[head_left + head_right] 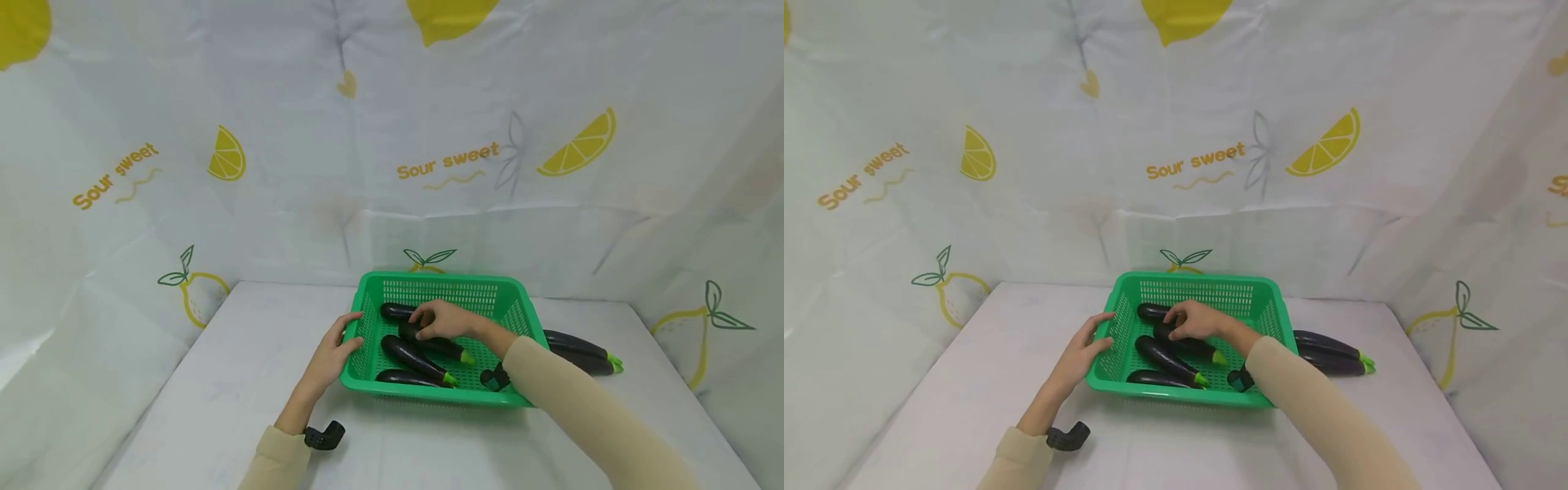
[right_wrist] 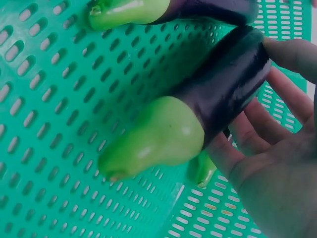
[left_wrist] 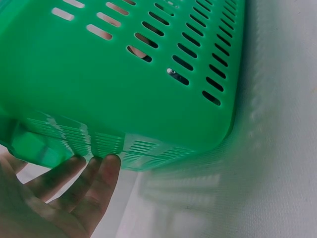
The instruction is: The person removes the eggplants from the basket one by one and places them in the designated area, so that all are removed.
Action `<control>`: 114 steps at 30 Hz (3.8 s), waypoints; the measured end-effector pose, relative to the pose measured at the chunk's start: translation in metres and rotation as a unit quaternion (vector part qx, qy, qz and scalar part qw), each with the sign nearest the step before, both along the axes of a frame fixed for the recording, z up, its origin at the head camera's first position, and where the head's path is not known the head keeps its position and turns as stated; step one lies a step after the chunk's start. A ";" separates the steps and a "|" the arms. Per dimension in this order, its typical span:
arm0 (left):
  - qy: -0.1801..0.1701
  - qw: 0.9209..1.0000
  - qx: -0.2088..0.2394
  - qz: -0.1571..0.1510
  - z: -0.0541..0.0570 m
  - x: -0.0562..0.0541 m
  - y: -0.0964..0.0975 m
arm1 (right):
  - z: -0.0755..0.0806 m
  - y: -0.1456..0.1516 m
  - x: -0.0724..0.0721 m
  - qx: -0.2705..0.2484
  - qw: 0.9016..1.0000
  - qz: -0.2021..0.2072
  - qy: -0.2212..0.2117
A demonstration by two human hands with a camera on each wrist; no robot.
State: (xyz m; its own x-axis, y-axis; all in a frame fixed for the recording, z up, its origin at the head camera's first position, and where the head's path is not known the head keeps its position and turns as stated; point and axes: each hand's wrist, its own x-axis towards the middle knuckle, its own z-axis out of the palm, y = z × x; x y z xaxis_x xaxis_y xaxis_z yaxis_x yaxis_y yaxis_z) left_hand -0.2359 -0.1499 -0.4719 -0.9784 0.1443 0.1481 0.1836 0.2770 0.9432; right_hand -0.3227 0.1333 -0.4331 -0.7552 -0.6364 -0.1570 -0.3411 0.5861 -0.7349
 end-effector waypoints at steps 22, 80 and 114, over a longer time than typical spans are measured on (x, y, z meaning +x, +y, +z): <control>0.000 1.000 0.010 -0.002 0.000 0.003 0.002 | 0.037 0.009 0.019 0.007 1.000 0.025 -0.011; 0.004 1.000 -0.008 0.006 0.003 0.004 0.001 | 0.078 0.097 0.087 -0.010 0.998 -0.017 0.057; 0.008 1.000 -0.006 0.001 0.004 0.002 0.001 | 0.093 0.163 0.121 -0.033 0.977 -0.100 0.186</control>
State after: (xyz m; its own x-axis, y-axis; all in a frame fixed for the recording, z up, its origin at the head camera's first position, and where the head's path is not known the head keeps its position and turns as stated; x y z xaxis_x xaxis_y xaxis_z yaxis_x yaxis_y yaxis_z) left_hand -0.2341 -0.1492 -0.4684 -0.9761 0.1442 0.1625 0.1986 0.2893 0.9364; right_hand -0.2019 0.2965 -0.3405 -0.8626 -0.4696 0.1880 -0.4748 0.6236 -0.6210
